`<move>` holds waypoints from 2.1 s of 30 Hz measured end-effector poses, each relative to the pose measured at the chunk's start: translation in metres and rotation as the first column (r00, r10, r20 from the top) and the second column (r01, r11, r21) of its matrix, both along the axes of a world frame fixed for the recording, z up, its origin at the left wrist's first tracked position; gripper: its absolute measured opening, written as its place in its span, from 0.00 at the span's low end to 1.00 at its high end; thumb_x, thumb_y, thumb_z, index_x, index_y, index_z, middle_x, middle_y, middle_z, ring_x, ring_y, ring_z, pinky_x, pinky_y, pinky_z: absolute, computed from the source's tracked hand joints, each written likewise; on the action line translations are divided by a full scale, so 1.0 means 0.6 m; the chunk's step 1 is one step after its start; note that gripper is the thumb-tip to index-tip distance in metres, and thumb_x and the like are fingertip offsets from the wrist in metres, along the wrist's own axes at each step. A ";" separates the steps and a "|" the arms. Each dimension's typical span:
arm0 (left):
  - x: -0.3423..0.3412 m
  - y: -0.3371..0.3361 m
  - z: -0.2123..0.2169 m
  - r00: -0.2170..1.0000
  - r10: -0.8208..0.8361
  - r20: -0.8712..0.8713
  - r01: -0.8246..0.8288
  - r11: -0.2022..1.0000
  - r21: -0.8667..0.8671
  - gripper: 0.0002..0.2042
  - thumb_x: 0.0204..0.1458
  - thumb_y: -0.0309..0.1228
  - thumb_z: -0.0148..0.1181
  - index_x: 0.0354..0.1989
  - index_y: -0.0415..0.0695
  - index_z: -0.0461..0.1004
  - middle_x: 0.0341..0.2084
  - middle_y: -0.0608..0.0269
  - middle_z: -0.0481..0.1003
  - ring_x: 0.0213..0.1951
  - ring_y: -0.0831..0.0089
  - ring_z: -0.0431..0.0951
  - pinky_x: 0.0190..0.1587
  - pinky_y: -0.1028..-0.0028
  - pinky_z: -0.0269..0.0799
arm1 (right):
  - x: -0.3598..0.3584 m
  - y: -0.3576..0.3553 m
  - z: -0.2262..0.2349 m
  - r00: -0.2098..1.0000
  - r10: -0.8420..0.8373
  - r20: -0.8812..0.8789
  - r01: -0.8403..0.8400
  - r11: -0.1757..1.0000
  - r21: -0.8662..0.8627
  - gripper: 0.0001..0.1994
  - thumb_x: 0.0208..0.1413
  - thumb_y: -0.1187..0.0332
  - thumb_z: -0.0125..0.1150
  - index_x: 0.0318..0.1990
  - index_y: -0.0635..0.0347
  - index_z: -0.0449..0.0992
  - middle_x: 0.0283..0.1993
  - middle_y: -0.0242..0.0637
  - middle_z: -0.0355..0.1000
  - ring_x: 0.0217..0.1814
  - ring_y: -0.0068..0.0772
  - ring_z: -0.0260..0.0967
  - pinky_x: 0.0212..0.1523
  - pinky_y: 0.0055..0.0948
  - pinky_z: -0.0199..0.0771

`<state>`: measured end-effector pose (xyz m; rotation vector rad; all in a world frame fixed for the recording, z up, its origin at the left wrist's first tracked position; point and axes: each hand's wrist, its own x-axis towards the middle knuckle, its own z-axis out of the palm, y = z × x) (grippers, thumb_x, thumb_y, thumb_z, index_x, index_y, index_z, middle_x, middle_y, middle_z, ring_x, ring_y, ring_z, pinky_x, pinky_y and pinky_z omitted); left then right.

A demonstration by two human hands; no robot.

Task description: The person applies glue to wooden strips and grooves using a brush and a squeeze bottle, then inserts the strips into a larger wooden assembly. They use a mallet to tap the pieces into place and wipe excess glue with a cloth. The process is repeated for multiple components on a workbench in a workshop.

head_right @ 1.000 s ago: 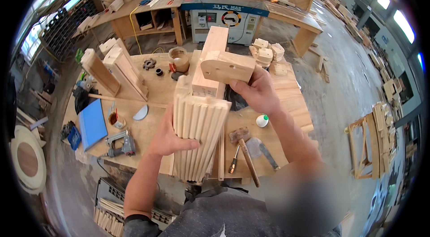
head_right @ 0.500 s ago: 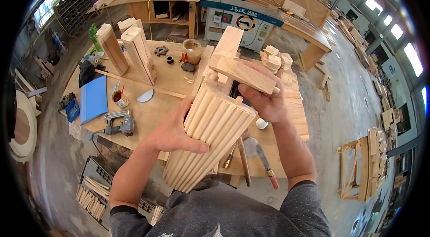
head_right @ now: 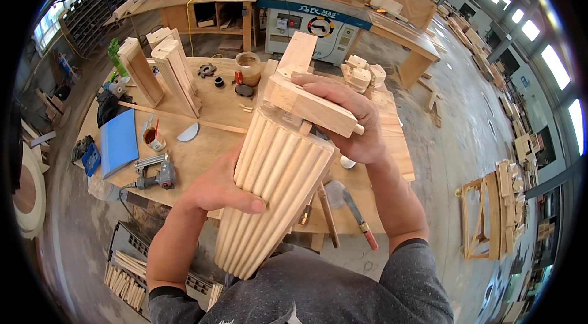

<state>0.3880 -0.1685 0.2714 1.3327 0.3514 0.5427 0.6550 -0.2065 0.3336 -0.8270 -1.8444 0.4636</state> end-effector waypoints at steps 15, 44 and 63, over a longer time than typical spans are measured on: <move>0.011 -0.008 0.010 1.000 0.010 -0.023 -0.010 1.000 -0.029 0.55 0.28 0.47 0.83 0.64 0.27 0.60 0.55 0.45 0.72 0.59 0.59 0.72 0.64 0.65 0.65 | 0.016 -0.012 -0.011 0.993 -0.084 0.083 0.081 0.996 0.038 0.25 0.52 0.72 0.72 0.59 0.65 0.75 0.64 0.50 0.73 0.68 0.47 0.70 0.67 0.41 0.68; 0.066 0.058 -0.097 0.817 0.577 0.002 -0.487 0.687 0.539 0.55 0.28 0.40 0.82 0.64 0.34 0.50 0.56 0.44 0.64 0.59 0.56 0.68 0.61 0.58 0.67 | 0.033 0.032 -0.021 0.943 -0.331 0.031 0.330 0.918 -0.220 0.23 0.59 0.78 0.60 0.63 0.61 0.72 0.61 0.45 0.74 0.66 0.36 0.70 0.66 0.34 0.68; 0.019 0.111 -0.181 0.662 0.686 0.303 -0.614 0.264 0.744 0.64 0.28 0.49 0.86 0.74 0.41 0.49 0.66 0.46 0.58 0.66 0.55 0.61 0.69 0.56 0.59 | 0.113 -0.215 -0.643 0.776 -0.342 0.529 0.563 -0.001 -0.827 0.15 0.51 0.65 0.62 0.42 0.67 0.72 0.35 0.48 0.78 0.36 0.45 0.78 0.37 0.42 0.77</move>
